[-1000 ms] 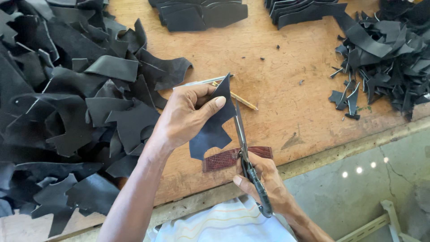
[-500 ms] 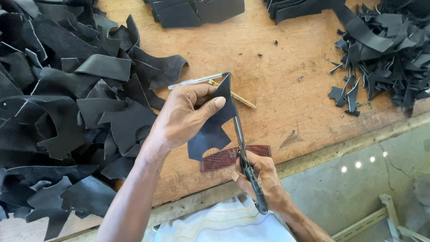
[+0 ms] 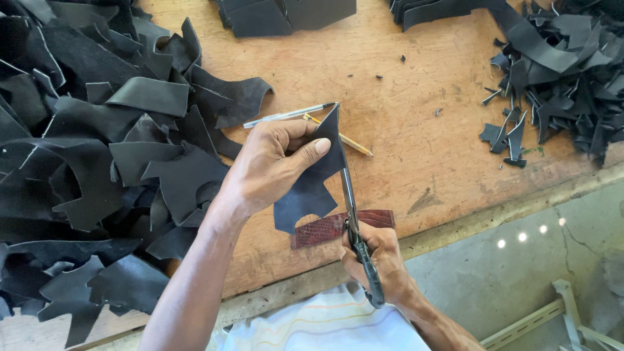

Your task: The person cuts a black rubber piece with shears, aligns it with a pattern, and marks it with a pen. The person repeats this process for multiple pieces, stacking the cut pieces on the table.

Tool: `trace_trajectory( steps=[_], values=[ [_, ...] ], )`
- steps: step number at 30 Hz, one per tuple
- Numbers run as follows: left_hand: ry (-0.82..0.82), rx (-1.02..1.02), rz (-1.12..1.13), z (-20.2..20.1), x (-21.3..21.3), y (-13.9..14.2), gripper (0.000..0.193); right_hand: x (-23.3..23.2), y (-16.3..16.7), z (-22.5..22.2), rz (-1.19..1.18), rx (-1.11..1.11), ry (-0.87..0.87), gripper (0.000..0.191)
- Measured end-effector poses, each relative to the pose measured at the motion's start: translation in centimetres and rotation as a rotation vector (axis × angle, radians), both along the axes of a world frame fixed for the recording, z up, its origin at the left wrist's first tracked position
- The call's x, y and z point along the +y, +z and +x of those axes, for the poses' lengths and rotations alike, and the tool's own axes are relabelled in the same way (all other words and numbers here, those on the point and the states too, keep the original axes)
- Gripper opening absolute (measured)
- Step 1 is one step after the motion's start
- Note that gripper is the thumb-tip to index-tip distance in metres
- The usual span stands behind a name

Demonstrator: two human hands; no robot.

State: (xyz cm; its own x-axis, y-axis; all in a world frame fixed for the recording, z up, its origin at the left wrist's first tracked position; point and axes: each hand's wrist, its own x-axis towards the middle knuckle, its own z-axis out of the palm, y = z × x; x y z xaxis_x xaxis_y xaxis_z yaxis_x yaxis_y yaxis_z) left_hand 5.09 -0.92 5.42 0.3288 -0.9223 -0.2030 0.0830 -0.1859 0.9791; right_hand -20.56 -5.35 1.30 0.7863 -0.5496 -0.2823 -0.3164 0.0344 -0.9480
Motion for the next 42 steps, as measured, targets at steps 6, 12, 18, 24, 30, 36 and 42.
trace_trajectory(
  steps=[6, 12, 18, 24, 30, 36, 42],
  values=[
    [-0.01, -0.03, -0.023, 0.2, -0.1, 0.1, 0.024, -0.1, -0.1, 0.1, -0.001, 0.009, 0.006, 0.025],
    [-0.026, -0.061, 0.097, 0.0, 0.0, 0.6, 0.026, -0.5, 0.9, 0.9, 0.024, 0.11, 0.034, 0.023],
    [-0.049, 0.012, 0.029, -0.5, 0.0, 1.0, 0.026, -0.9, 2.0, 1.3, -0.02, 0.096, 0.048, 0.02],
    [-0.054, 0.007, -0.005, -0.6, 0.1, 1.3, 0.028, -0.4, 0.9, 1.2, -0.044, 0.025, 0.013, 0.014],
    [-0.042, 0.007, 0.061, -0.6, 0.1, 1.3, 0.026, -0.1, 0.5, 1.2, -0.11, 0.032, 0.007, 0.022],
    [-0.065, -0.021, -0.018, -1.0, -0.2, 1.0, 0.026, -0.4, 0.8, 1.4, -0.039, 0.067, -0.016, 0.022],
    [-0.105, 0.012, 0.008, -1.5, -0.6, 0.4, 0.027, 0.1, -1.0, 0.8, -0.035, 0.041, -0.072, 0.022]
  ],
)
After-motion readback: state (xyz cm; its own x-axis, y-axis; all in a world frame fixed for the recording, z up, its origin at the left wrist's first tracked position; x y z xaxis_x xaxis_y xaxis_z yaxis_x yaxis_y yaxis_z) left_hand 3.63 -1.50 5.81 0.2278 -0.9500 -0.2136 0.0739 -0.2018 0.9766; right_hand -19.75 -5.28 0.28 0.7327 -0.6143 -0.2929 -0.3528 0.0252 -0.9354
